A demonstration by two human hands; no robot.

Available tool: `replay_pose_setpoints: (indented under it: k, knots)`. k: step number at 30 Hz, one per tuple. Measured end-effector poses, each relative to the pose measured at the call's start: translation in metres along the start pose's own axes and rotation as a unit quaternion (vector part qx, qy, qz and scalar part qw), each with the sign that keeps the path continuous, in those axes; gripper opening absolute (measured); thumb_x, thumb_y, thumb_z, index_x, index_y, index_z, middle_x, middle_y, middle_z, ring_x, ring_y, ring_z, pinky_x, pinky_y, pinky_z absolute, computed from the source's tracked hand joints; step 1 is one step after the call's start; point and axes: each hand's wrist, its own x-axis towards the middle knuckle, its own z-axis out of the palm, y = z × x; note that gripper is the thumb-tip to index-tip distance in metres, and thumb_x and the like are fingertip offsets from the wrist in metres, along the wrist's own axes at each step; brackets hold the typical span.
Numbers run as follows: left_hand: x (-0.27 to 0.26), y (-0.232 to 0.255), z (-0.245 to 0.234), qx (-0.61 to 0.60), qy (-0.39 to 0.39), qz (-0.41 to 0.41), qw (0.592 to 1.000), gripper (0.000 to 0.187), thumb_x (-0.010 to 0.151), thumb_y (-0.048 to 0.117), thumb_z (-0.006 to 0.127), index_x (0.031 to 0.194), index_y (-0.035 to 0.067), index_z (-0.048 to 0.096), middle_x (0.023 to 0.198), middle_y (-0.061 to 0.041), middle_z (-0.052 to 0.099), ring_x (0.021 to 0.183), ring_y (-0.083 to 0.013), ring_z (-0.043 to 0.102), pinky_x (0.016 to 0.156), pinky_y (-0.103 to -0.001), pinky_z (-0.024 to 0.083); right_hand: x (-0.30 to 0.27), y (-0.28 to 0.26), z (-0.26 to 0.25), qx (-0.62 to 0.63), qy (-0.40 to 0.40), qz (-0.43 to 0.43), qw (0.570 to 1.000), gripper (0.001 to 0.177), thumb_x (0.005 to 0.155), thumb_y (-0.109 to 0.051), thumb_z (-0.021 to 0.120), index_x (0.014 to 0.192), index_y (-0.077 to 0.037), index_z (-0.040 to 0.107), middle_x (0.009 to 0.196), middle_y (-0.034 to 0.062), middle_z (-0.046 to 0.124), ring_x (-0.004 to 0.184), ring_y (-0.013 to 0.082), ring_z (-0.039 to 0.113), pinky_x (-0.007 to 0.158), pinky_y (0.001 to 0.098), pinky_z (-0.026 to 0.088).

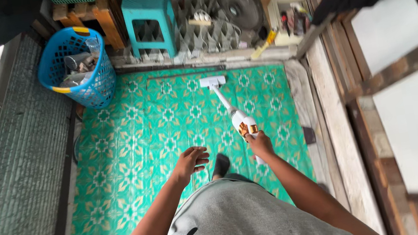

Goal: The person vacuums a green patterned tiled floor using a white cordless stick vacuum. They move the vacuum back and forth across the floor in a narrow area, maneuvering around a blue laundry basket and a small stool.

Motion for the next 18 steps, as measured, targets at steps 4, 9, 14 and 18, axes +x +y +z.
replay_pose_setpoints:
  k: [4, 9, 14, 18]
  knots:
    - [-0.029, -0.057, -0.014, 0.068, -0.036, -0.010, 0.997, 0.035, 0.098, 0.036, 0.057, 0.122, 0.011, 0.067, 0.111, -0.006, 0.075, 0.104, -0.0186, 0.071, 0.086, -0.036, 0.054, -0.074, 0.042, 0.022, 0.010, 0.010, 0.033, 0.999, 0.058, 0.092, -0.046, 0.066, 0.112, 0.008, 0.056, 0.091, 0.0232, 0.074, 0.056, 0.0356, 0.073, 0.048, 0.0461, 0.062]
    - [-0.102, -0.109, -0.002, 0.170, -0.097, -0.026, 0.980, 0.035, 0.098, 0.034, 0.056, 0.121, 0.010, 0.067, 0.106, -0.007, 0.076, 0.097, -0.0210, 0.073, 0.080, -0.038, 0.056, -0.188, 0.097, 0.042, 0.002, 0.018, 0.038, 0.999, 0.056, 0.093, -0.047, 0.068, 0.114, 0.004, 0.058, 0.083, 0.0223, 0.075, 0.054, 0.0340, 0.073, 0.049, 0.0425, 0.058]
    - [-0.192, -0.099, 0.026, 0.382, -0.124, 0.096, 0.911, 0.034, 0.094, 0.033, 0.065, 0.117, 0.009, 0.071, 0.107, -0.009, 0.078, 0.098, -0.0236, 0.075, 0.086, -0.038, 0.059, -0.280, 0.106, 0.033, 0.037, 0.001, 0.064, 0.997, 0.055, 0.091, -0.046, 0.068, 0.111, 0.005, 0.058, 0.080, 0.0178, 0.073, 0.051, 0.0307, 0.072, 0.045, 0.0422, 0.058]
    - [-0.209, -0.128, 0.034, 0.512, -0.121, 0.154, 0.836, 0.033, 0.095, 0.034, 0.069, 0.119, 0.012, 0.070, 0.111, -0.009, 0.077, 0.102, -0.0300, 0.070, 0.090, -0.042, 0.055, -0.347, 0.107, 0.021, 0.098, -0.043, 0.071, 0.992, 0.048, 0.087, -0.038, 0.074, 0.111, 0.002, 0.061, 0.076, 0.0160, 0.068, 0.054, 0.0238, 0.068, 0.045, 0.0404, 0.057]
